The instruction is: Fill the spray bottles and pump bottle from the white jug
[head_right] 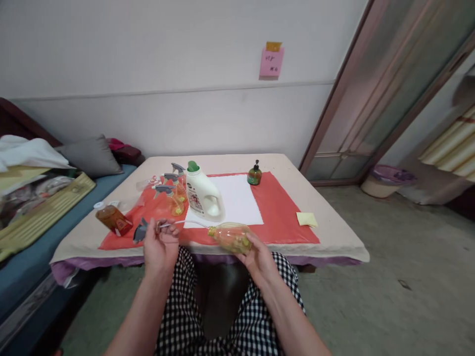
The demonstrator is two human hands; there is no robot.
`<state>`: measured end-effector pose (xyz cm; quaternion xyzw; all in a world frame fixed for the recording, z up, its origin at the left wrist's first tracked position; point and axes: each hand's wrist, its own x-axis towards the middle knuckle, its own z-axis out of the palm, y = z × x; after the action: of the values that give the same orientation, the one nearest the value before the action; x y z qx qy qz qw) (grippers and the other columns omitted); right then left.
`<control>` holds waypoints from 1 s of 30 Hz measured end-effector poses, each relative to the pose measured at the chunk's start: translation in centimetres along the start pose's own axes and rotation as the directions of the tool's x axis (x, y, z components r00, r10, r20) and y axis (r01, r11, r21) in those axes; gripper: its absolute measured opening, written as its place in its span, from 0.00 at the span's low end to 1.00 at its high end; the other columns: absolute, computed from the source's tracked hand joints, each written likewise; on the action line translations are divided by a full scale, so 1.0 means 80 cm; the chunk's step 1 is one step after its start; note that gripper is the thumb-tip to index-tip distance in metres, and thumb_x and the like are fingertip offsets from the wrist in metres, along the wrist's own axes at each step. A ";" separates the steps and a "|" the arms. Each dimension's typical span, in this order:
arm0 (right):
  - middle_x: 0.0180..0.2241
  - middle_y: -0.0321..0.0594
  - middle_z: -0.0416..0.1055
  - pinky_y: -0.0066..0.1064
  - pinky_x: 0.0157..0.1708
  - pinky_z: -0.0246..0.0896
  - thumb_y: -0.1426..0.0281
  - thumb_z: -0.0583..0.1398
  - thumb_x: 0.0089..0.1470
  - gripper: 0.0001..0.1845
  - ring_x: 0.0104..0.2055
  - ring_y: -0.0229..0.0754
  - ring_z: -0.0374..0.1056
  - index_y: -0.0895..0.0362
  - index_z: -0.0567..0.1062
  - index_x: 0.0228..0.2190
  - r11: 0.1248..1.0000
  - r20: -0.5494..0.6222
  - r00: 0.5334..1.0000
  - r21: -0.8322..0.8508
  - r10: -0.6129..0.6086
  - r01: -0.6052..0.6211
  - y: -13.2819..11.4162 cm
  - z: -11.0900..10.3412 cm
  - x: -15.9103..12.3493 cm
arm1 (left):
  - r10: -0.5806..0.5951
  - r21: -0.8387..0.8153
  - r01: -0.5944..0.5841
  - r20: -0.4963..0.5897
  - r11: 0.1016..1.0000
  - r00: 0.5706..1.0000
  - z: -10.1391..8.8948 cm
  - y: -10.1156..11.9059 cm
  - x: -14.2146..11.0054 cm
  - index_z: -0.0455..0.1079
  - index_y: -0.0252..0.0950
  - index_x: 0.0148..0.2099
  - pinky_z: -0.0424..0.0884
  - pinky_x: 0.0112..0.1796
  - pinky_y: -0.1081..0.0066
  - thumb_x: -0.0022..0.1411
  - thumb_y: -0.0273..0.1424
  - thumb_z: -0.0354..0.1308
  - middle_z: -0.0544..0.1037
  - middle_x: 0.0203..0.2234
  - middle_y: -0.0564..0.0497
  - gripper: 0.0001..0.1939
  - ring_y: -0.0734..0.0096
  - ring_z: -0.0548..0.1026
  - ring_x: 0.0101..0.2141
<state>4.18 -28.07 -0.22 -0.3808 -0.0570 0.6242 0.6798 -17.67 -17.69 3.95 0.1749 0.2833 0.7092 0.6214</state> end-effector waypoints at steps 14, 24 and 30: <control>0.52 0.45 0.76 0.35 0.42 0.71 0.59 0.72 0.46 0.30 0.48 0.47 0.74 0.54 0.73 0.49 0.971 0.185 0.967 -0.128 -0.177 0.203 0.056 0.040 -0.045 | -0.026 0.638 -0.254 0.395 0.727 0.918 0.009 -0.036 -0.069 0.75 0.36 0.49 0.73 0.52 0.60 0.59 0.24 0.57 0.81 0.48 0.42 0.16 0.59 0.79 0.49; 0.49 0.48 0.77 0.29 0.29 0.71 0.44 0.66 0.50 0.36 0.38 0.44 0.76 0.56 0.75 0.52 0.988 0.073 0.997 -0.150 0.035 -0.024 0.063 0.040 -0.059 | -0.104 0.669 -0.296 0.489 0.681 0.866 0.011 -0.025 -0.069 0.77 0.35 0.46 0.74 0.51 0.61 0.59 0.26 0.55 0.83 0.46 0.43 0.14 0.60 0.80 0.47; 0.47 0.44 0.77 0.29 0.33 0.71 0.51 0.70 0.49 0.28 0.43 0.45 0.75 0.55 0.73 0.45 0.931 0.077 0.964 -0.248 -0.255 0.267 0.064 0.041 -0.066 | -0.089 0.697 -0.278 0.441 0.661 0.893 0.020 -0.021 -0.074 0.78 0.34 0.43 0.73 0.52 0.61 0.57 0.26 0.57 0.83 0.45 0.42 0.12 0.59 0.80 0.47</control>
<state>-2.90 -31.69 1.19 -0.4406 -0.2020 0.5240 0.7003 -14.44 -23.10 4.76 0.5826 0.3907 0.5047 0.5032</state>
